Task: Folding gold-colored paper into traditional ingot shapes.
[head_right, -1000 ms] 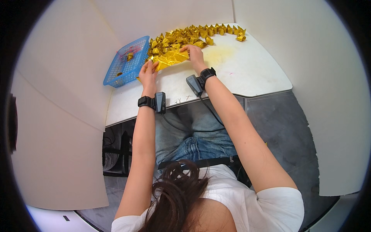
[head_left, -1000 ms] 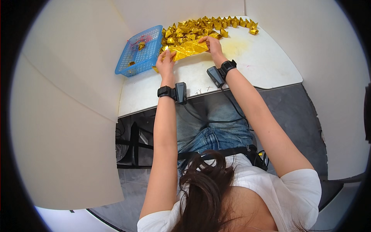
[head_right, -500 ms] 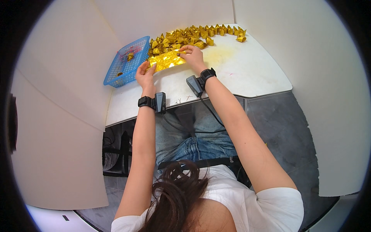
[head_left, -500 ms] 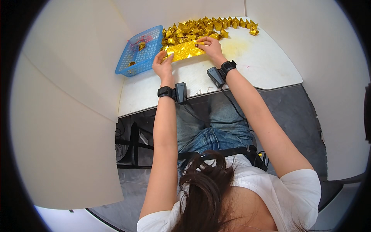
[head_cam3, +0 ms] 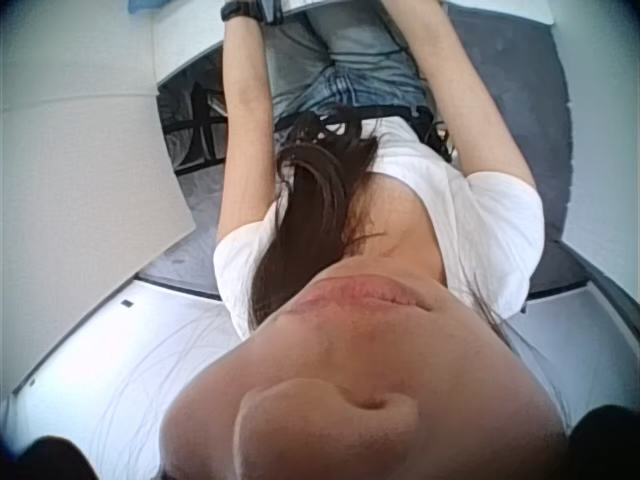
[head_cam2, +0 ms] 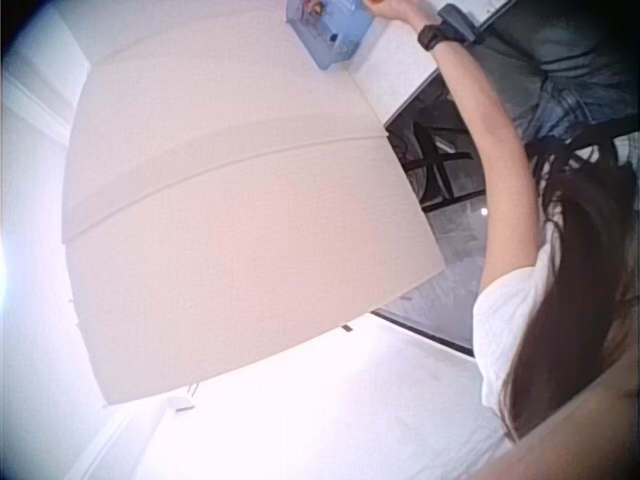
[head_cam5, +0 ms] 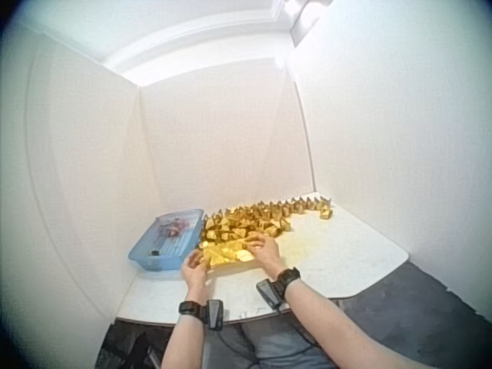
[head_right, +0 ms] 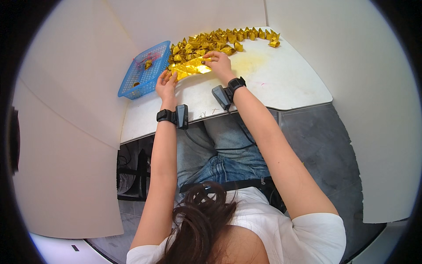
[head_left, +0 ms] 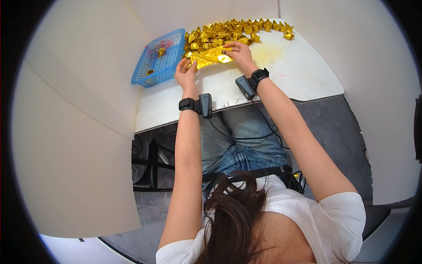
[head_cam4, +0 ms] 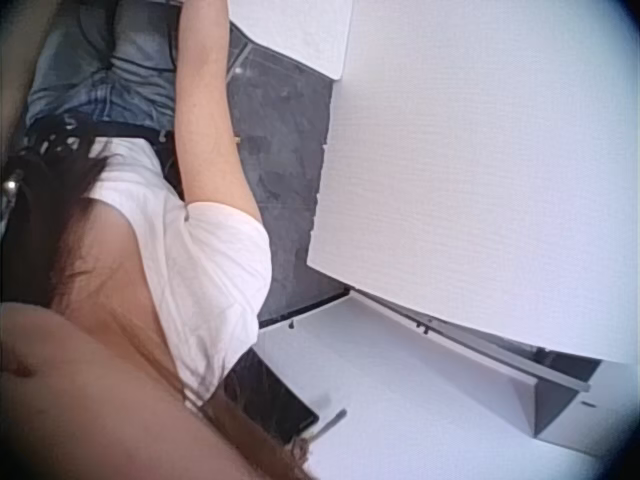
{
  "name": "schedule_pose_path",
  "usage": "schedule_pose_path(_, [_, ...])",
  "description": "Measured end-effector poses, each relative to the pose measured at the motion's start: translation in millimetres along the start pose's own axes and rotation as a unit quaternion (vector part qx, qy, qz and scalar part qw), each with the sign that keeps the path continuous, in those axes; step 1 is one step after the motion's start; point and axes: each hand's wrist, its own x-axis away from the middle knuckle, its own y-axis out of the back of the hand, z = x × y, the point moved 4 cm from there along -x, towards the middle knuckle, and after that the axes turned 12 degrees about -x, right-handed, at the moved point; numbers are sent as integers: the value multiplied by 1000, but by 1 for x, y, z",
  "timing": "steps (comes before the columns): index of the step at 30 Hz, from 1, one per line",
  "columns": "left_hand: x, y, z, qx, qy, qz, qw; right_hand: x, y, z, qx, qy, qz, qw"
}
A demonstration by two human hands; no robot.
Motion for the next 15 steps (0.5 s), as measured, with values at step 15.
schedule_pose_path(15, [10,-9,-8,-73,13,79,994,3,-6,2,15,-43,39,998])
